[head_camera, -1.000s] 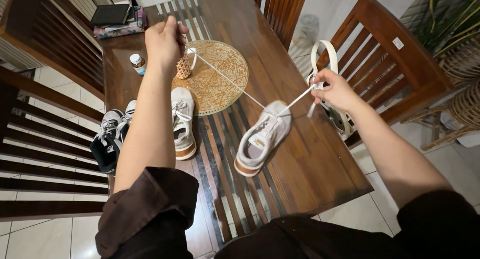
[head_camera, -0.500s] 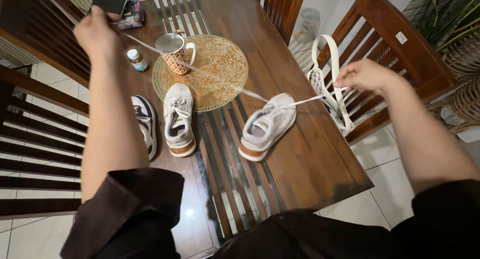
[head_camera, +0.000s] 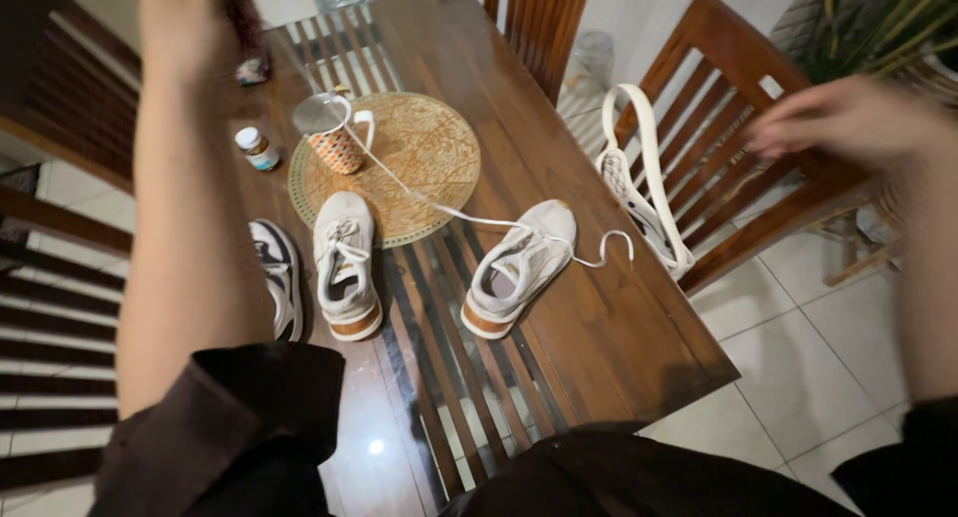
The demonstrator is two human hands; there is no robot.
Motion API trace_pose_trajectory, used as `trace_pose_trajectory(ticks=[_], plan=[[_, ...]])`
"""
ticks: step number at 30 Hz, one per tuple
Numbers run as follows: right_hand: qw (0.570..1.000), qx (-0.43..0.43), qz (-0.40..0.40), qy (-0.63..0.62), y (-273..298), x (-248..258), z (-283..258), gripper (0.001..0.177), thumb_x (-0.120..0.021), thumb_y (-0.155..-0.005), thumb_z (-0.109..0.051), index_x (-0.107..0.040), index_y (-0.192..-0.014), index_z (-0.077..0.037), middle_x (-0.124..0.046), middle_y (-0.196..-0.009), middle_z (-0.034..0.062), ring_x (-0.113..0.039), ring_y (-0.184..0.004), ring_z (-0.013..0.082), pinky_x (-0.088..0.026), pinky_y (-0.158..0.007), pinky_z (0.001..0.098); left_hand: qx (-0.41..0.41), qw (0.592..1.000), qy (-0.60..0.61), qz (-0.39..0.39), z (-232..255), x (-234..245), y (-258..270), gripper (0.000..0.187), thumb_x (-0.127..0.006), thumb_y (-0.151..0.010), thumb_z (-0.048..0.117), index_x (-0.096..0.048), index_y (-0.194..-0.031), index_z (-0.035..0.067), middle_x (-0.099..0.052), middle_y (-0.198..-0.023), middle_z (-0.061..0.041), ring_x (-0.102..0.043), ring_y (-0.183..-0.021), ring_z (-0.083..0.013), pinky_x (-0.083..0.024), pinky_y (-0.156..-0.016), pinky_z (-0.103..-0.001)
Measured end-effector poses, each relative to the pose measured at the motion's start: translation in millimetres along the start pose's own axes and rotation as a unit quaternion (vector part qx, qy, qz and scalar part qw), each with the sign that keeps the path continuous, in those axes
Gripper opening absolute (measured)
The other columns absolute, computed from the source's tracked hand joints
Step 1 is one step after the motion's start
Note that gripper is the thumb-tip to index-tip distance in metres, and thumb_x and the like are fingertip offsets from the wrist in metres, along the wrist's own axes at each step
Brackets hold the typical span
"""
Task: The person removes laces from a pair of white sneakers and then re-laces them on a wooden dining table. They thread the laces through the eyelets, tie a knot, and finish with a bow. A second pair of black sneakers remains untouched on the table.
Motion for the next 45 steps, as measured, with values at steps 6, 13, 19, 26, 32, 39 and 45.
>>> trace_pose_trajectory(ticks=[6,13,19,26,32,39,45], plan=[[0.992,-0.093,-0.085,-0.018,-33,-249,57,0.017,-0.082,-0.081,-0.019,-0.079,-0.092,-0.006,-0.077,-0.077,0.0061,-0.069,-0.066,0.0164,-0.058,-0.06,0.0346,0.036,0.979,0.046,-0.193,5,-135,10,0.024,-0.06,-0.109,0.025,-0.073,-0.097,0.008,-0.06,-0.075,0.003,-0.051,-0.062,-0.0091,-0.041,-0.058,-0.027],[0.941,-0.039,0.325,0.086,-36,-342,107,0.015,-0.076,-0.087,-0.025,-0.074,-0.081,-0.011,-0.074,-0.087,0.0133,-0.069,-0.09,0.0346,-0.054,-0.085,0.0473,0.029,0.929,-0.109,-0.353,-15,-313,74,0.039,-0.055,-0.103,0.038,-0.079,-0.092,0.009,-0.07,-0.069,0.001,-0.063,-0.063,-0.0079,-0.056,-0.066,-0.027],[0.876,0.073,0.113,-0.463,-57,-220,17,0.013,-0.064,-0.094,-0.004,-0.067,-0.105,0.002,-0.069,-0.085,0.0122,-0.064,-0.073,0.0206,-0.052,-0.067,0.0348,0.057,0.927,-0.011,-0.371,-22,-358,94,0.037,-0.058,-0.102,0.032,-0.076,-0.091,0.001,-0.065,-0.064,-0.002,-0.058,-0.056,-0.01,-0.05,-0.054,-0.029],[0.8,0.238,0.041,-0.549,18,-45,-150,0.023,-0.065,-0.095,-0.002,-0.068,-0.115,0.007,-0.075,-0.099,0.0132,-0.072,-0.088,0.0199,-0.058,-0.081,0.033,0.035,0.94,-0.022,-0.338,8,-353,69,0.036,-0.056,-0.102,0.032,-0.076,-0.094,0.002,-0.065,-0.065,-0.003,-0.058,-0.057,-0.0104,-0.05,-0.056,-0.029],[0.883,0.287,0.192,-0.318,45,11,-230,0.021,-0.071,-0.097,-0.008,-0.076,-0.113,0.003,-0.074,-0.096,0.013,-0.066,-0.085,0.0176,-0.055,-0.08,0.0322,-0.015,0.948,-0.087,-0.304,38,-338,53,0.037,-0.059,-0.1,0.03,-0.073,-0.092,-0.002,-0.069,-0.069,-0.011,-0.066,-0.063,-0.0188,-0.054,-0.063,-0.035],[0.918,0.283,0.166,-0.222,62,34,-290,0.028,-0.074,-0.087,-0.005,-0.073,-0.115,-0.003,-0.076,-0.097,0.0069,-0.072,-0.087,0.0125,-0.06,-0.081,0.0274,-0.068,0.946,-0.164,-0.271,46,-330,26,0.033,-0.058,-0.096,0.026,-0.075,-0.09,-0.002,-0.076,-0.079,-0.016,-0.074,-0.073,-0.0262,-0.058,-0.074,-0.04],[0.924,0.299,0.167,-0.169,57,29,-302,0.022,-0.075,-0.091,-0.006,-0.076,-0.113,-0.005,-0.076,-0.096,0.006,-0.071,-0.085,0.0127,-0.06,-0.08,0.0274,-0.131,0.934,-0.196,-0.269,52,-327,18,0.03,-0.058,-0.096,0.022,-0.075,-0.091,-0.002,-0.075,-0.079,-0.018,-0.075,-0.075,-0.0291,-0.058,-0.072,-0.041]])
Point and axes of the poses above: each hand's wrist, its own y-axis away from the middle knuckle, its own x-axis out of the back of the hand, z = x × y, the point moved 4 cm from there along -y, towards the middle knuckle
